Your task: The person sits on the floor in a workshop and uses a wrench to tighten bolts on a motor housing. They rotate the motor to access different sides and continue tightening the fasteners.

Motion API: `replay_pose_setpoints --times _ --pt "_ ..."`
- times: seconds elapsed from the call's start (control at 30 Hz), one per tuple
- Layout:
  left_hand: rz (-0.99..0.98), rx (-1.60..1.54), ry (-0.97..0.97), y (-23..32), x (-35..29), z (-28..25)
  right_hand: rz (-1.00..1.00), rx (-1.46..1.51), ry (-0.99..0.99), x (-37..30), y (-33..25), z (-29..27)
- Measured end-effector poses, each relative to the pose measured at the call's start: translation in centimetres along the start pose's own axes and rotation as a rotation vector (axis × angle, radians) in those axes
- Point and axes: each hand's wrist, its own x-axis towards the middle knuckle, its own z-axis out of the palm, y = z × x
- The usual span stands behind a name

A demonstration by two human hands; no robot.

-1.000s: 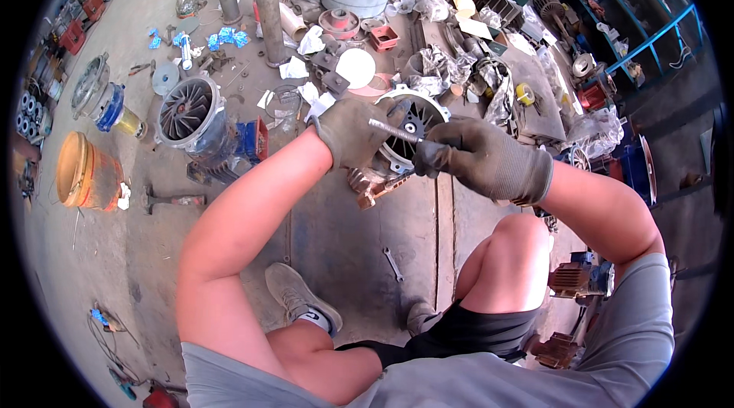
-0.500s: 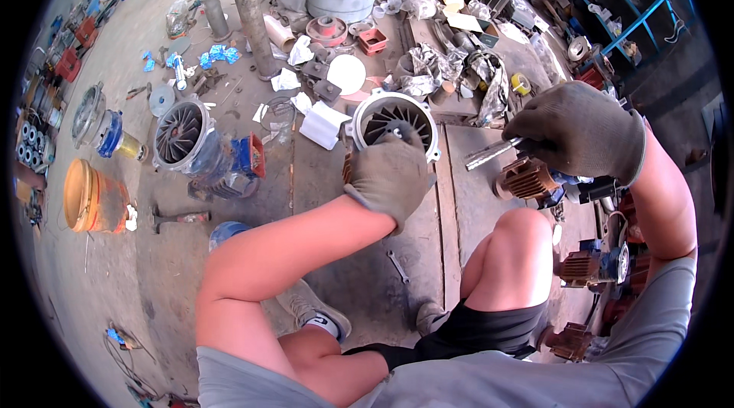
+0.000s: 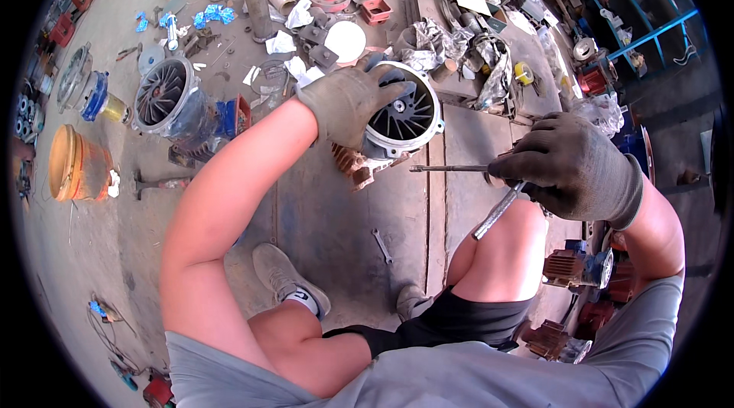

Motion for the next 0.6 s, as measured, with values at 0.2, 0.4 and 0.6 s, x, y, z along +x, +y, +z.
replay_pose_setpoints --times 0.2,0.4,0.6 --pt "0.02 0.121 0.008 0.7 0.1 -0.9 -0.016 0.043 -0.016 1.9 -0.6 -0.7" --pt "0.028 0.07 0.047 0.1 -0.2 -0.4 -0.053 0.071 0.02 4.4 -1.2 0.2" --pt "0.003 -0.108 -0.027 -0.1 -0.1 -0.9 -0.11 -0.009 -0.023 7.2 -1.9 2.4"
